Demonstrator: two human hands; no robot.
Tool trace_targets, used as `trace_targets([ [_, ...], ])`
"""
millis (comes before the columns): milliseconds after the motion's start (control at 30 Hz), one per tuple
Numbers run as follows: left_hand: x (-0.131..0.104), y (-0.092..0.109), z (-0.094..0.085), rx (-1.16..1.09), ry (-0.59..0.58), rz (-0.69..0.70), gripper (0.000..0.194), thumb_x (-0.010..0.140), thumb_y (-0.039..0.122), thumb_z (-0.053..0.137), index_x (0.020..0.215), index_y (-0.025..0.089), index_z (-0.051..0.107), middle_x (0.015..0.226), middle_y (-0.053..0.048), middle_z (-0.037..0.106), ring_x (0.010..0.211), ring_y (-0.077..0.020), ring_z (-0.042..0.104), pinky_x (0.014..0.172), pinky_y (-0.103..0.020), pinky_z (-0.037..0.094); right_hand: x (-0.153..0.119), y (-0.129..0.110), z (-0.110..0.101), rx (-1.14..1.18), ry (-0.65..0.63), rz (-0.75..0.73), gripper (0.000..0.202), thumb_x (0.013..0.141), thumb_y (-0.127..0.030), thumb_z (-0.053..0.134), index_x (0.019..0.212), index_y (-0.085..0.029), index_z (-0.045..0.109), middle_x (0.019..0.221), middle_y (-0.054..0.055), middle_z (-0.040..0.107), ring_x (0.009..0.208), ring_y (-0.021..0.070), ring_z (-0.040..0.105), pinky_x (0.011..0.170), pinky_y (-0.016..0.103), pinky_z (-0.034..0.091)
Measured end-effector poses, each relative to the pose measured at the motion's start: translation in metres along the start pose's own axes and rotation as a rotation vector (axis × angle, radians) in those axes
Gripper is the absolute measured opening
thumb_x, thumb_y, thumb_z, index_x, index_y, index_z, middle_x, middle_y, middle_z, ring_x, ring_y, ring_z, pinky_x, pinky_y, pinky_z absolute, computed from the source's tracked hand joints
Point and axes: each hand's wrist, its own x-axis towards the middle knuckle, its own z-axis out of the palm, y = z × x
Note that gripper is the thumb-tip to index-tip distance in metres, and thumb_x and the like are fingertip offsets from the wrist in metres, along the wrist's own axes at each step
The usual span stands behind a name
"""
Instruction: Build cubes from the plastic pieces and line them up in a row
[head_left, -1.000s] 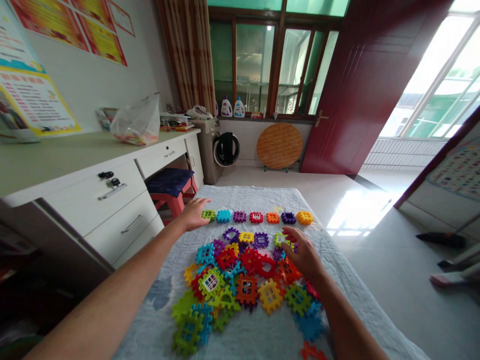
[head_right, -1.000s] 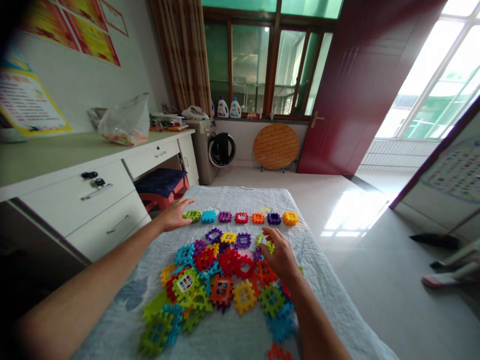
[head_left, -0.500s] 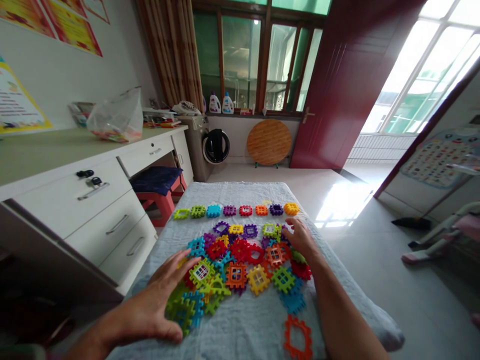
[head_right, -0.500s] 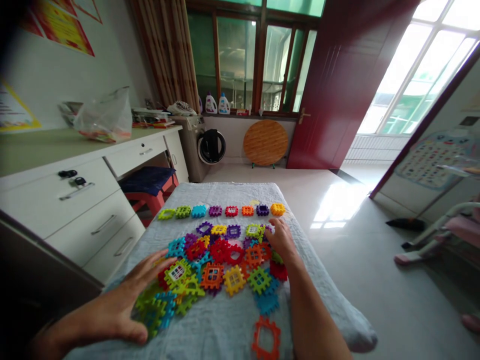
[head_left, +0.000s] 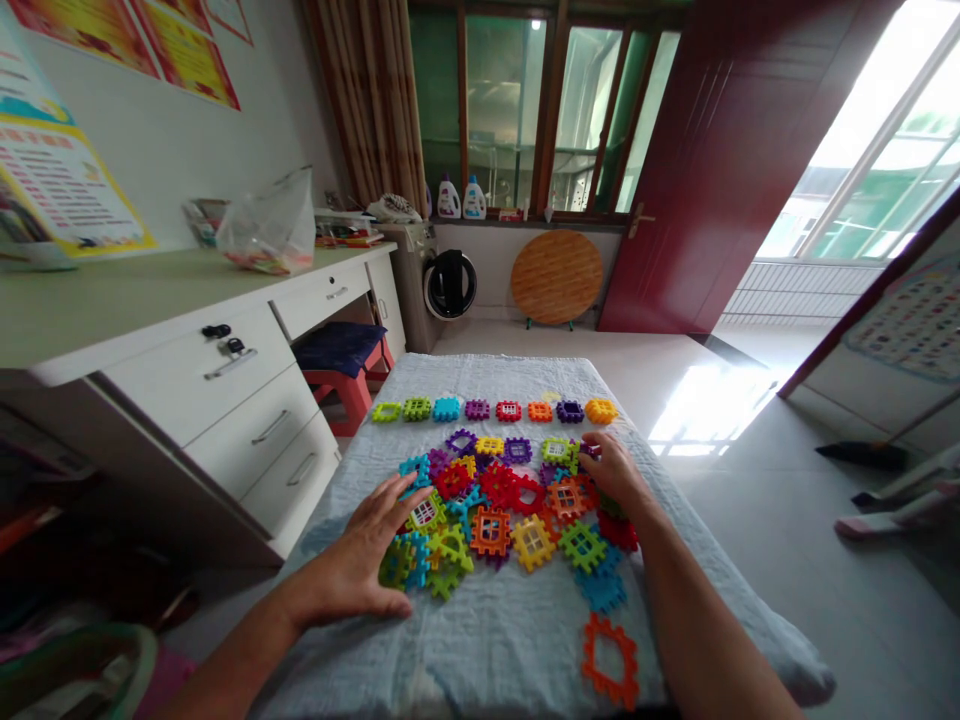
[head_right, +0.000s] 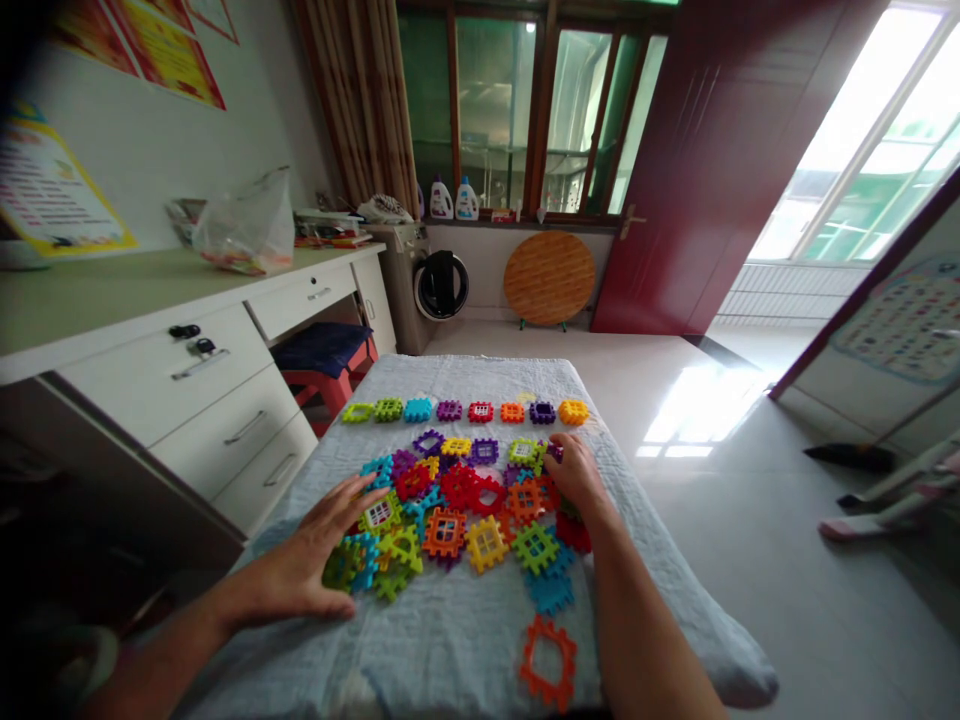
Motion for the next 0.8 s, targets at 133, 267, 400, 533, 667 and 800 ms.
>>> trace_targets([
  [133,0.003,-0.001,-0.005,-0.022,-0.005,0.021,0.095,0.065,0.057,0.068,0.145,0.031,0.023,0.152,-0.008,0.026,0.141,-0.032,0.019,0.114,-0.048,0.022,0.0,0.0,0.0,0.022,0.011,0.003,0.025,0.074,-0.028,0.056,0.096,-0.018,0.062,0.094,0.007,0.064,0.077,0.0187,0.062,0.074,0.035,0.049],
  [267,0.002,-0.002,-0.006,-0.042,0.052,0.012,0.08,0.074,0.05,0.063,0.143,0.029,0.028,0.151,-0.006,0.031,0.138,-0.0286,0.027,0.114,-0.044,0.025,0.0,-0.004,-0.001,0.092,0.001,0.043,0.027,0.076,-0.029,0.055,0.098,-0.017,0.061,0.093,0.008,0.064,0.076,0.0182,0.062,0.073,0.035,0.05],
  [400,0.003,0.0,-0.004,-0.045,0.108,-0.032,0.075,0.075,0.047,0.063,0.141,0.028,0.032,0.15,-0.007,0.031,0.137,-0.0288,0.029,0.113,-0.044,0.027,-0.001,-0.012,-0.003,0.21,-0.044,0.019,0.028,0.077,-0.031,0.055,0.101,-0.016,0.06,0.092,0.007,0.065,0.078,0.0173,0.063,0.07,0.032,0.051],
  [533,0.01,0.019,-0.005,-0.041,0.209,0.0,0.069,0.076,0.044,0.063,0.138,0.029,0.037,0.149,-0.007,0.033,0.137,-0.0314,0.028,0.112,-0.049,0.027,-0.001,-0.021,-0.004,0.302,-0.03,0.009,0.029,0.077,-0.031,0.054,0.101,-0.017,0.06,0.092,0.007,0.065,0.078,0.0164,0.063,0.069,0.031,0.052],
  [667,0.024,0.066,-0.007,-0.054,0.2,0.185,0.064,0.078,0.044,0.061,0.137,0.031,0.039,0.148,-0.006,0.034,0.137,-0.0305,0.027,0.113,-0.05,0.024,0.0,-0.021,-0.006,0.278,0.047,0.021,0.028,0.077,-0.031,0.052,0.1,-0.018,0.061,0.093,0.005,0.065,0.077,0.0158,0.062,0.07,0.031,0.051],
  [800,0.044,0.125,0.0,-0.059,0.093,0.478,0.063,0.075,0.047,0.064,0.132,0.031,0.044,0.147,-0.003,0.036,0.136,-0.0285,0.027,0.113,-0.049,0.023,0.001,-0.016,-0.007,0.25,0.06,0.058,0.028,0.078,-0.035,0.05,0.098,-0.018,0.061,0.088,0.004,0.065,0.073,0.0157,0.06,0.068,0.03,0.05],
])
